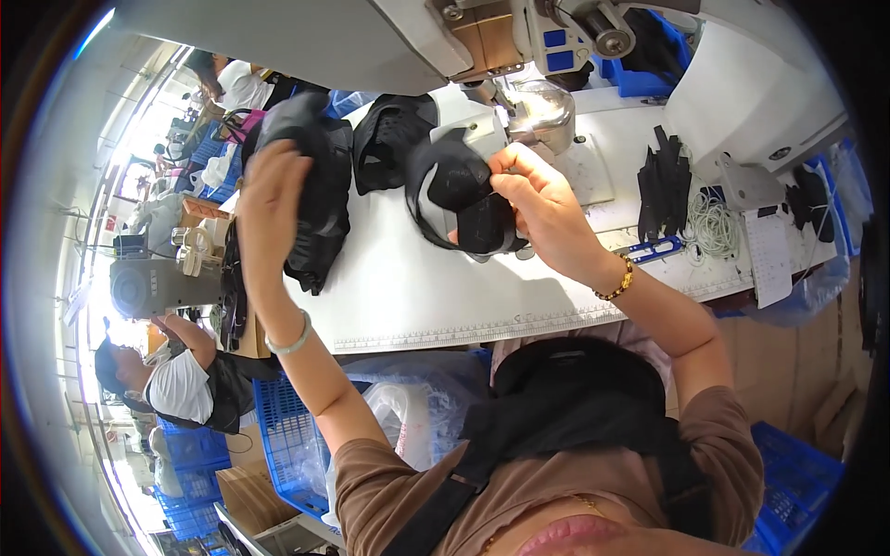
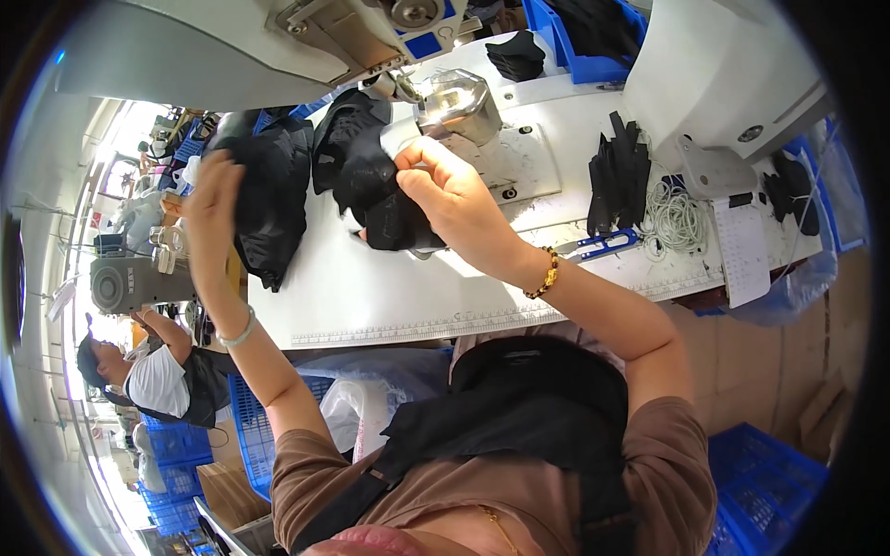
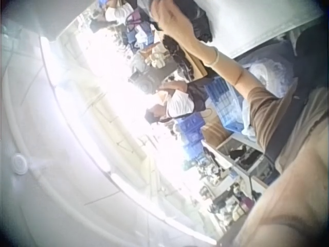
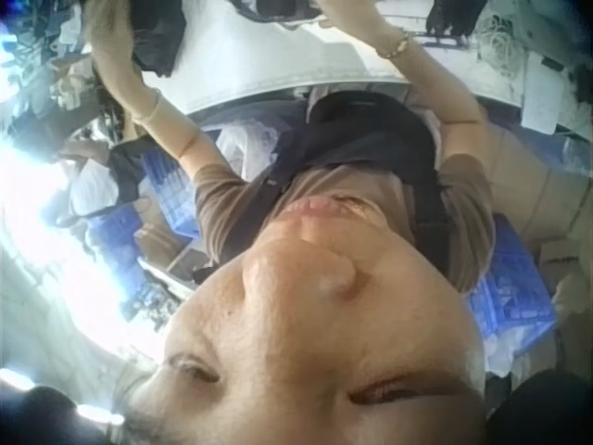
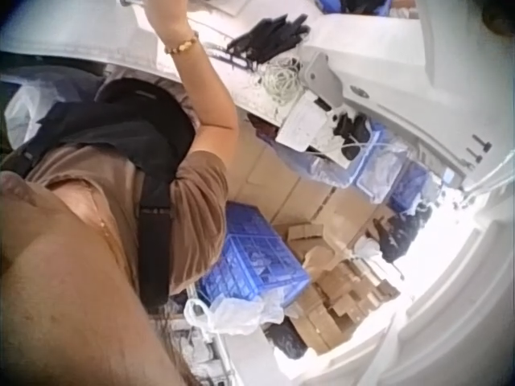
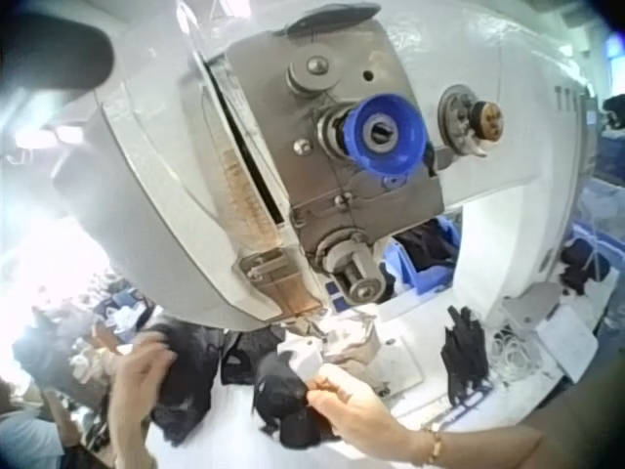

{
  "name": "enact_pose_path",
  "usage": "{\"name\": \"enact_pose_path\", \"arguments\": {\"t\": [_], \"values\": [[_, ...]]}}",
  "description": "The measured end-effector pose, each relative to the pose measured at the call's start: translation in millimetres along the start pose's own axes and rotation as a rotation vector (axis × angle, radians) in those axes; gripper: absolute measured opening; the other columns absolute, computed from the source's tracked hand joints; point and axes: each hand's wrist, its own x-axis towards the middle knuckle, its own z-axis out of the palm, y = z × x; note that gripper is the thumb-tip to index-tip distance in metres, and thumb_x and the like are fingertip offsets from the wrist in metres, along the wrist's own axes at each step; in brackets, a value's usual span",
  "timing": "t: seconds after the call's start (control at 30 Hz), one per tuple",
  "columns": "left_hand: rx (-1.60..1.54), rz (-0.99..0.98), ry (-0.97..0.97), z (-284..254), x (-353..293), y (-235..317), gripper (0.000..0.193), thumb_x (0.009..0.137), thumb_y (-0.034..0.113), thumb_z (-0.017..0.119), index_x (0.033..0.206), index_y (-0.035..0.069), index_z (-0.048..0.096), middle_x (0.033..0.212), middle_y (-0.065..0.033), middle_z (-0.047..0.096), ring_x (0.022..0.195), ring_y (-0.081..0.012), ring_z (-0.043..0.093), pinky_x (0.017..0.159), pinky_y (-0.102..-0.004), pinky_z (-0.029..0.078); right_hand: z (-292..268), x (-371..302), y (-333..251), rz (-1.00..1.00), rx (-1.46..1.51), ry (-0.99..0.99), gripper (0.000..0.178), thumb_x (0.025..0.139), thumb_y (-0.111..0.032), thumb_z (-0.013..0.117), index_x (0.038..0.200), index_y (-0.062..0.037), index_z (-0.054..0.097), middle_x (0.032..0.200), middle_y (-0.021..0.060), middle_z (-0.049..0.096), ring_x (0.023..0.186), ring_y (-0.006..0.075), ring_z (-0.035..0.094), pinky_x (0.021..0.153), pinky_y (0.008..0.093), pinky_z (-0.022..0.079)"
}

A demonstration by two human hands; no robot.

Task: Stitching components of a black shoe using a industrial sewing machine.

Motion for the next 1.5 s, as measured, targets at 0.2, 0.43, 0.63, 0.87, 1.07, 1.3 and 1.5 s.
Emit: {"name": "enact_pose_path", "arguments": {"t": [0.2,0.43,0.63,0.87,1.07,1.3,1.5], "values": [[0.270,0.094,-0.522,84,-49,-44,0.012,0.079,0.014,0.063,0.081,0.003,0.067,0.084,-0.0095,0.062,0.085,-0.0280,0.057,0.084,-0.0378,0.041,-4,-9,-2,-0.115,-0.181,0.020,0.010,0.095,-0.015,0.048,0.097,-0.0060,0.049,0.073,-0.0060,0.046,0.060,-0.0014,0.038,0.051,0.0148,0.033],[-0.390,-0.264,0.027,74,-41,58,0.025,0.087,0.021,0.060,0.076,-0.001,0.063,0.071,-0.0086,0.060,0.063,-0.0154,0.057,0.060,-0.0248,0.043,-16,-7,-6,-0.057,-0.161,-0.047,0.014,0.095,-0.017,0.048,0.104,-0.0059,0.048,0.087,-0.0006,0.056,0.072,0.0039,0.058,0.063,0.0205,0.052],[-0.551,-0.380,-0.291,80,-15,107,0.025,0.091,0.019,0.057,0.082,-0.004,0.062,0.059,0.0014,0.048,0.053,-0.0027,0.039,0.048,-0.0187,0.032,-10,-7,-14,-0.038,-0.094,-0.097,0.014,0.095,-0.016,0.049,0.104,-0.0062,0.049,0.084,0.0004,0.060,0.070,0.0039,0.060,0.061,0.0208,0.052],[-0.663,-0.339,0.027,103,-3,105,0.025,0.093,0.021,0.055,0.083,-0.002,0.061,0.054,0.0064,0.041,0.045,-0.0001,0.036,0.039,-0.0173,0.028,-18,-16,-16,0.123,0.080,-0.049,0.018,0.092,-0.012,0.053,0.107,-0.0025,0.052,0.099,0.0035,0.059,0.090,0.0073,0.057,0.080,0.0234,0.047],[-0.761,-0.417,-0.016,113,12,113,0.024,0.094,0.020,0.052,0.086,-0.001,0.060,0.054,0.0049,0.044,0.044,-0.0013,0.038,0.038,-0.0181,0.030,-29,-16,-19,-0.067,-0.235,-0.014,0.018,0.086,-0.004,0.059,0.103,-0.0009,0.054,0.097,0.0024,0.058,0.089,0.0066,0.054,0.081,0.0211,0.043],[-0.836,-0.460,-0.228,112,41,112,0.019,0.092,0.011,0.049,0.082,-0.004,0.056,0.053,-0.0016,0.048,0.043,-0.0073,0.045,0.041,-0.0221,0.037,-37,-12,-32,-0.154,-0.212,0.078,0.016,0.086,-0.004,0.058,0.101,-0.0007,0.053,0.092,0.0039,0.061,0.083,0.0064,0.057,0.077,0.0206,0.047],[-0.882,-0.449,-0.415,111,46,95,0.017,0.091,0.010,0.050,0.088,-0.005,0.058,0.060,-0.0019,0.053,0.047,-0.0059,0.046,0.046,-0.0208,0.038,-41,-14,-19,-0.177,-0.265,0.076,0.014,0.087,-0.003,0.058,0.100,-0.0009,0.053,0.092,0.0040,0.061,0.085,0.0065,0.058,0.078,0.0210,0.047]]}}
